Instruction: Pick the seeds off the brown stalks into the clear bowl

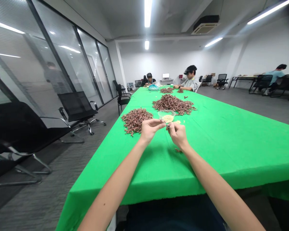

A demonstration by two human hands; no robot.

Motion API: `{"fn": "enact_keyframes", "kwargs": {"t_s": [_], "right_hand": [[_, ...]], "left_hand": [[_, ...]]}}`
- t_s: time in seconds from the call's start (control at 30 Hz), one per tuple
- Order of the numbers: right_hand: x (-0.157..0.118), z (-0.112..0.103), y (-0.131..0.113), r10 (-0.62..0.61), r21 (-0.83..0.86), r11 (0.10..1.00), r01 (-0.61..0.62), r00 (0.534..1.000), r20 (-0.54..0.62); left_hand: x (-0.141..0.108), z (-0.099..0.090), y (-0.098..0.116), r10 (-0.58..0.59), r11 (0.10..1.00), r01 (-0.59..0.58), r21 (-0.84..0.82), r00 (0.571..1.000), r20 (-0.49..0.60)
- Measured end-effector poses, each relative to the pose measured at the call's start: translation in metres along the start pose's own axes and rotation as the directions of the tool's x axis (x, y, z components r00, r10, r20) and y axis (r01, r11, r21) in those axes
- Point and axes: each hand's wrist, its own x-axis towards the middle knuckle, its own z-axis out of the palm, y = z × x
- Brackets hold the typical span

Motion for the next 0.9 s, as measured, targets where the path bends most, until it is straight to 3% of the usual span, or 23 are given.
{"fn": "enact_keyframes", "kwargs": {"t_s": [0.2, 0.37, 0.57, 0.77, 0.9], "right_hand": [[0.0, 0.002, 0.0, 0.04, 0.084, 0.996, -0.04, 0.999, -0.002], [0.0, 0.0, 0.001, 0.07, 0.142, 0.988, -0.067, 0.997, -0.016], [0.001, -0.001, 0.004, 0.089, 0.136, 0.988, -0.079, 0.994, -0.07], [0.002, -0.003, 0.001, 0.081, 0.071, 0.995, -0.073, 0.991, -0.104], [0.003, -0.004, 0.003, 0.085, 0.039, 0.996, -0.081, 0.991, -0.106]], "left_hand": [[0.001, -0.002, -0.001, 0.016, 0.999, -0.017, 0.041, 1.0, 0.025], [0.002, -0.002, -0.002, -0.003, 1.0, 0.003, 0.015, 1.0, -0.015], [0.003, -0.002, -0.001, -0.039, 0.999, 0.039, -0.009, 0.999, -0.008], [0.004, -0.003, -0.006, -0.171, 0.985, 0.17, -0.033, 0.985, -0.024], [0.004, -0.008, -0.01, -0.328, 0.937, 0.325, -0.125, 0.945, -0.006]]}}
